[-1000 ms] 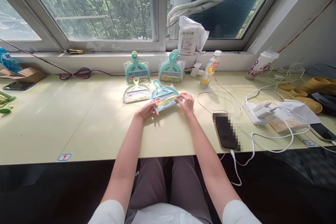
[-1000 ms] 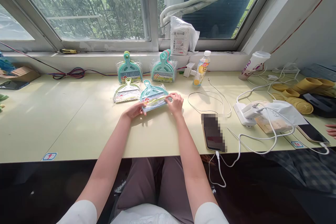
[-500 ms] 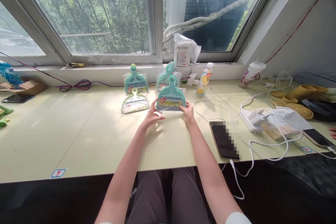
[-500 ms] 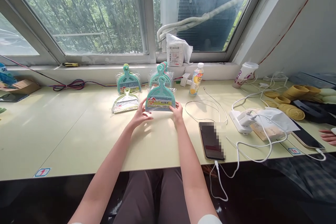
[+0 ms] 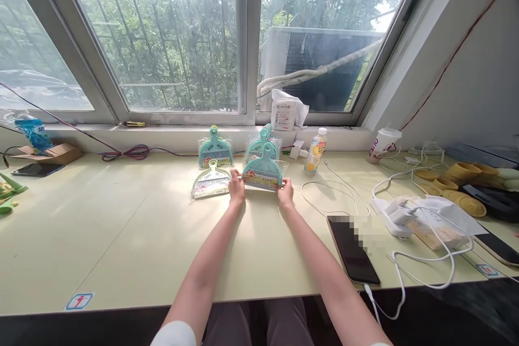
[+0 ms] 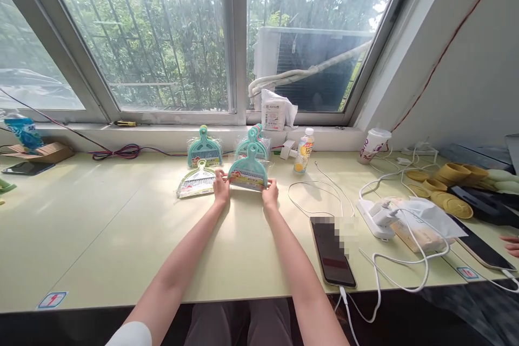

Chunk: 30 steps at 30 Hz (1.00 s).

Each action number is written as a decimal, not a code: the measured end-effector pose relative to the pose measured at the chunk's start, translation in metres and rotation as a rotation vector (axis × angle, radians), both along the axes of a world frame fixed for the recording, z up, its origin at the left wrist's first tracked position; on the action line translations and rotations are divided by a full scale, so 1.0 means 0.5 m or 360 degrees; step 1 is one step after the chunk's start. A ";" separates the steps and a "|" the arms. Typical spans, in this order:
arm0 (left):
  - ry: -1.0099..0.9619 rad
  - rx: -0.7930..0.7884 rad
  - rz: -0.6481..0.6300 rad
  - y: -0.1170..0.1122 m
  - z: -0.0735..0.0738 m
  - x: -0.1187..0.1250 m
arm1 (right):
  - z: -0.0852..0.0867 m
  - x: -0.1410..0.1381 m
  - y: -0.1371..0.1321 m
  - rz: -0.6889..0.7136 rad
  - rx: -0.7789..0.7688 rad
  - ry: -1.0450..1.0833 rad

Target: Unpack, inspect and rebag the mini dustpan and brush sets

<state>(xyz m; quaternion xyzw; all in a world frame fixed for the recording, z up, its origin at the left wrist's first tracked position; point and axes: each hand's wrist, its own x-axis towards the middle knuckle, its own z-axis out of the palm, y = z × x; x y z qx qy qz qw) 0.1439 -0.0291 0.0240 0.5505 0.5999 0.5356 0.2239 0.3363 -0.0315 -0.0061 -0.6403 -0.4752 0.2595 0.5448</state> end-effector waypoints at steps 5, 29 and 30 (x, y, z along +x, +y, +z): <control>0.0094 -0.0031 -0.0036 0.099 -0.009 -0.003 | 0.027 -0.013 0.071 -0.0094 -0.0034 -0.0439; 0.1307 -0.0361 0.0213 0.164 0.005 -0.052 | -0.004 -0.016 0.196 -0.0181 -0.0046 -0.0735; 0.1313 -0.0426 0.0162 0.137 -0.001 -0.074 | -0.004 -0.021 0.180 -0.0186 -0.0025 -0.0726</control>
